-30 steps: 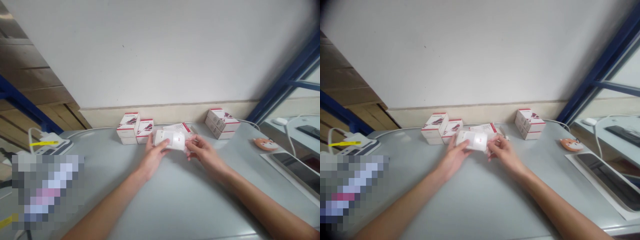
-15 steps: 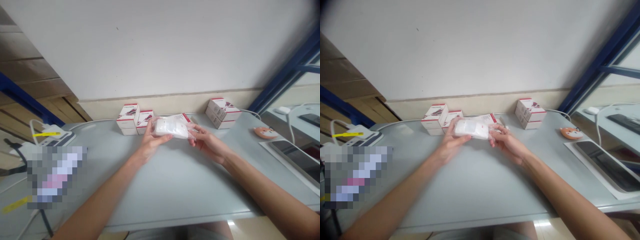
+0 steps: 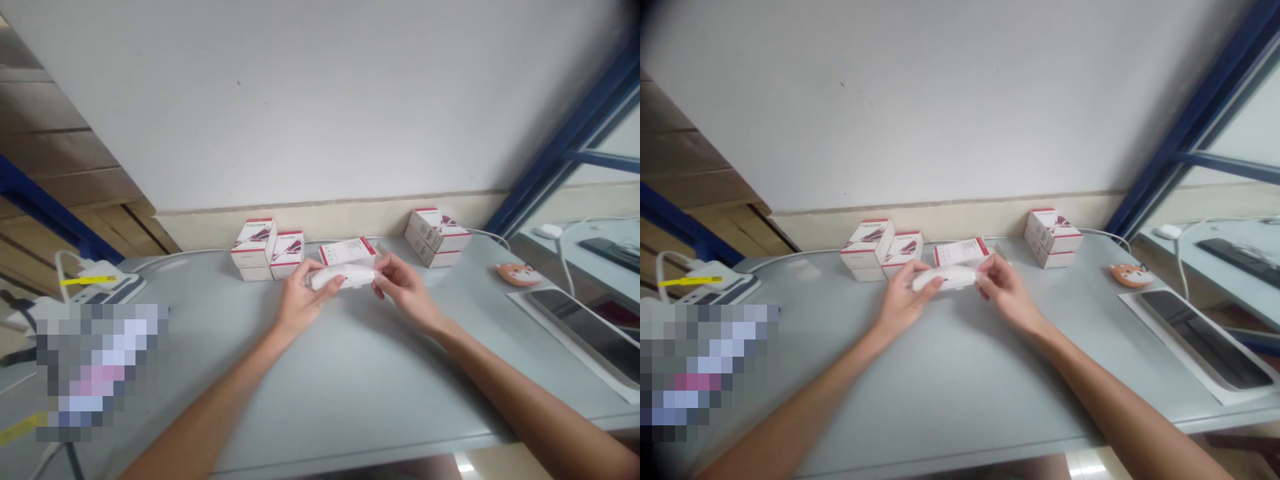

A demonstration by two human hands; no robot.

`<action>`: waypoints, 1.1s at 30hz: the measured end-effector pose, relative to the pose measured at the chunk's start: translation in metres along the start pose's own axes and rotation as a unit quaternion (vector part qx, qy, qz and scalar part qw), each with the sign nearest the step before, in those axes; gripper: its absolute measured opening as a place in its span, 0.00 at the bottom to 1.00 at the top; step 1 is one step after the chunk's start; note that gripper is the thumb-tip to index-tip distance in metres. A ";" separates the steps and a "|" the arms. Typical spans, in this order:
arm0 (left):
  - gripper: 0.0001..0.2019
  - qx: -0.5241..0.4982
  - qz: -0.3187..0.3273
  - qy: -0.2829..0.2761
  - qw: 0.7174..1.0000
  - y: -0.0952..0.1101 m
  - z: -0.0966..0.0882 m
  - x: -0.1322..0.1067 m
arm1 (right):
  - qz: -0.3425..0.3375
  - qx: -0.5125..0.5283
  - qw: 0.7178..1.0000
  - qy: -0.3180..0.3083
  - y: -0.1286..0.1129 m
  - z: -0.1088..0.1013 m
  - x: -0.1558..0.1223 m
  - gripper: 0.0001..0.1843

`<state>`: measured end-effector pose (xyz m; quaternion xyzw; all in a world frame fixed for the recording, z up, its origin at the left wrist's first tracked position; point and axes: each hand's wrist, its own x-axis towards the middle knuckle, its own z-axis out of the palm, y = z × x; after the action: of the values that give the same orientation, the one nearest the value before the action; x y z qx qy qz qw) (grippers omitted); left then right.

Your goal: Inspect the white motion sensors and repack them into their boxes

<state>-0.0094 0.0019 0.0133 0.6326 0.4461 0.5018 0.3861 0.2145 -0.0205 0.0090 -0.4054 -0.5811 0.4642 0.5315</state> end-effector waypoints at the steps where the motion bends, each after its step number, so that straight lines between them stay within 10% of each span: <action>1: 0.19 0.009 -0.011 0.002 1.000 0.001 -0.001 0.000 | -0.010 -0.016 1.000 -0.004 0.000 0.000 0.000 0.21; 11: 0.35 0.044 -0.187 -0.097 0.977 0.012 -0.008 0.005 | -0.032 -0.148 0.988 -0.023 0.010 -0.004 -0.003 0.16; 18: 0.24 -0.225 -0.244 -0.246 0.911 0.018 -0.023 0.005 | -0.016 -0.232 0.972 0.005 0.012 -0.011 0.001 0.11; 33: 0.20 -0.387 -0.366 -0.197 0.823 0.027 -0.017 0.008 | -0.184 -0.224 0.956 0.035 0.008 -0.005 -0.005 0.10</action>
<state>-0.0203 0.0016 0.0445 0.3062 0.3284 0.3195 0.8345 0.2197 -0.0227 0.0005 -0.4162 -0.7156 0.2019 0.5234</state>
